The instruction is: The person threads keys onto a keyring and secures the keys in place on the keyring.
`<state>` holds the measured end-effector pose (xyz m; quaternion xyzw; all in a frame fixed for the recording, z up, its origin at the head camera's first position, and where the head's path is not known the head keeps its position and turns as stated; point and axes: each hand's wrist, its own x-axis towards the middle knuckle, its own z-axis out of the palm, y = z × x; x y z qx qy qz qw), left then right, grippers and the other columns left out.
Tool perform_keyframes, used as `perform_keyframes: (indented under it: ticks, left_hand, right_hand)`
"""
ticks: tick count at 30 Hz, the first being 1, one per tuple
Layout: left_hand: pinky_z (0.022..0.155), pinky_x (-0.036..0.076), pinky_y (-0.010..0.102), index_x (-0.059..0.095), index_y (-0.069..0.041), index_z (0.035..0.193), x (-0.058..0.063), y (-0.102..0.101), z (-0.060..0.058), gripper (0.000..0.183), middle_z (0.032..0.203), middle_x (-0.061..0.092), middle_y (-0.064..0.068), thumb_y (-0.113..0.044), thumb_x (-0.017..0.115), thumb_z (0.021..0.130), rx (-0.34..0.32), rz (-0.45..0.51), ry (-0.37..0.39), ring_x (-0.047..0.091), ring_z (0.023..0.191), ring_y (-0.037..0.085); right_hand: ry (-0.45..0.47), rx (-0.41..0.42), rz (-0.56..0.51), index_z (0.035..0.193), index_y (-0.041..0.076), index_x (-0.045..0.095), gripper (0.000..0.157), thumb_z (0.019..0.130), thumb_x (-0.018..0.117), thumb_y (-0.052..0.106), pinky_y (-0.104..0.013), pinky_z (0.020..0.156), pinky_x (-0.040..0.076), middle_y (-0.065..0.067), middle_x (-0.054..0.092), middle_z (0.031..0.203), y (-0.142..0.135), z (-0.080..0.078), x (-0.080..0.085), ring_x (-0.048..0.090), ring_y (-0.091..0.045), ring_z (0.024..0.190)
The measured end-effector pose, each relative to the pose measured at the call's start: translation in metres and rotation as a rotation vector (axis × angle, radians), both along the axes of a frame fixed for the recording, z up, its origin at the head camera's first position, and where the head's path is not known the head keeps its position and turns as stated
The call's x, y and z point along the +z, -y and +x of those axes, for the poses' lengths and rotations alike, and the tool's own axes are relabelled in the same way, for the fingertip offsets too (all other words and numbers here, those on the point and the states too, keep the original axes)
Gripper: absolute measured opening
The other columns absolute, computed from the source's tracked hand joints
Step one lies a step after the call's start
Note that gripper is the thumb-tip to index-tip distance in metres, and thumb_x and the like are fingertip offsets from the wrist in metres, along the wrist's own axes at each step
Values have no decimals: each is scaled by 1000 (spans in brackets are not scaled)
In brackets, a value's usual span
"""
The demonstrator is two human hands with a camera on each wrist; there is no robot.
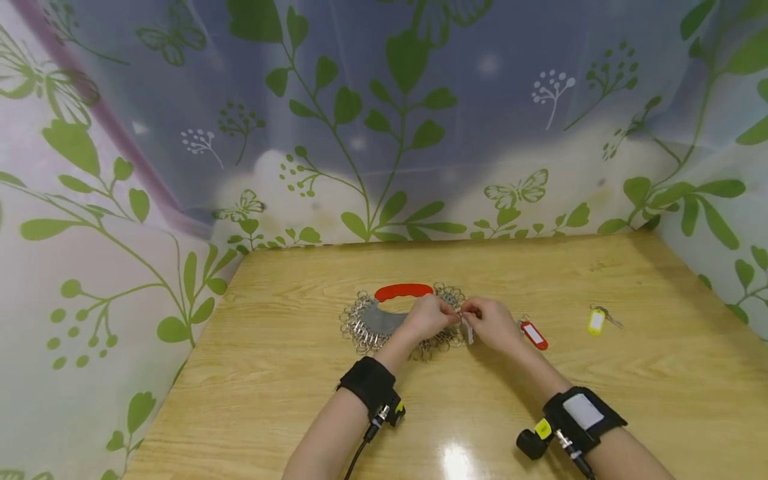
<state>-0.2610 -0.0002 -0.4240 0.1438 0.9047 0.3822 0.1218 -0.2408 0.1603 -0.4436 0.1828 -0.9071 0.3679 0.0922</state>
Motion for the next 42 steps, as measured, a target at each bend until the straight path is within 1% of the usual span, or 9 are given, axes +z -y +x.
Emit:
perform_keyframes:
  ticks: [2, 6, 9, 16, 20, 27, 31, 38, 42]
  left_hand:
    - [52, 35, 22, 75, -7, 89, -1, 1, 0, 15, 83, 68, 1, -17, 64, 88, -17, 9, 1, 46, 54, 9]
    - [45, 27, 21, 75, -5, 82, -1, 1, 1, 19, 60, 59, 1, -17, 63, 89, -52, -1, -49, 32, 43, 10]
    - [44, 25, 21, 75, -5, 78, 0, 0, 1, 21, 53, 52, 0, -17, 62, 89, -46, -12, -68, 29, 41, 9]
    - [46, 27, 21, 75, -5, 83, 1, 2, 1, 19, 61, 62, 3, -16, 62, 90, -33, -19, -64, 31, 42, 10]
    - [46, 28, 21, 75, -5, 80, 1, 2, 1, 20, 66, 65, 5, -17, 63, 89, -21, -22, -51, 32, 43, 9]
    - [46, 29, 21, 76, -5, 80, -3, 2, -1, 18, 67, 66, 5, -17, 65, 88, 15, 12, -50, 35, 44, 9]
    - [47, 30, 21, 76, -6, 85, -6, 4, -2, 18, 70, 67, 3, -19, 64, 89, -9, 31, -51, 36, 46, 9]
    - [48, 31, 21, 75, -7, 89, -7, 8, -3, 15, 75, 66, -2, -16, 63, 89, -98, 33, -52, 39, 47, 9]
    - [47, 31, 21, 75, -7, 91, -5, 8, -2, 16, 77, 67, 0, -16, 62, 90, -98, 37, -31, 39, 47, 10]
  right_hand:
    - [1, -1, 4, 90, 4, 66, 7, 88, 60, 4, -32, 60, 44, -4, 66, 81, 0, 1, -1, 57, -15, 69]
    - [-8, -6, -2, 88, 5, 66, 5, 87, 61, 4, -31, 58, 43, -2, 64, 77, 0, 3, -1, 55, -13, 66]
    - [-29, -3, -8, 86, 6, 66, 4, 86, 62, 3, -31, 59, 43, 0, 64, 75, 2, 3, -1, 55, -12, 66]
    - [-35, 3, 4, 87, 8, 66, 6, 87, 62, 3, -32, 60, 45, -1, 64, 80, 3, 5, -1, 58, -16, 71]
    - [-65, 14, 18, 86, 7, 66, 7, 86, 63, 2, -34, 63, 47, -3, 66, 82, 4, 5, -2, 61, -19, 75]
    - [-77, 23, 35, 87, 7, 66, 6, 86, 63, 2, -32, 61, 46, -2, 65, 81, 5, 5, -2, 59, -15, 71]
    - [-44, -2, 32, 90, 7, 67, 6, 87, 62, 3, -34, 62, 46, -3, 65, 83, 4, 5, -1, 59, -16, 73]
    - [-10, -22, 15, 89, 8, 67, 6, 88, 62, 4, -34, 62, 45, -3, 66, 83, 4, 4, -1, 60, -19, 76]
    - [3, -20, 8, 90, 7, 67, 6, 88, 61, 4, -33, 62, 45, -3, 66, 82, 4, 3, -1, 60, -18, 75]
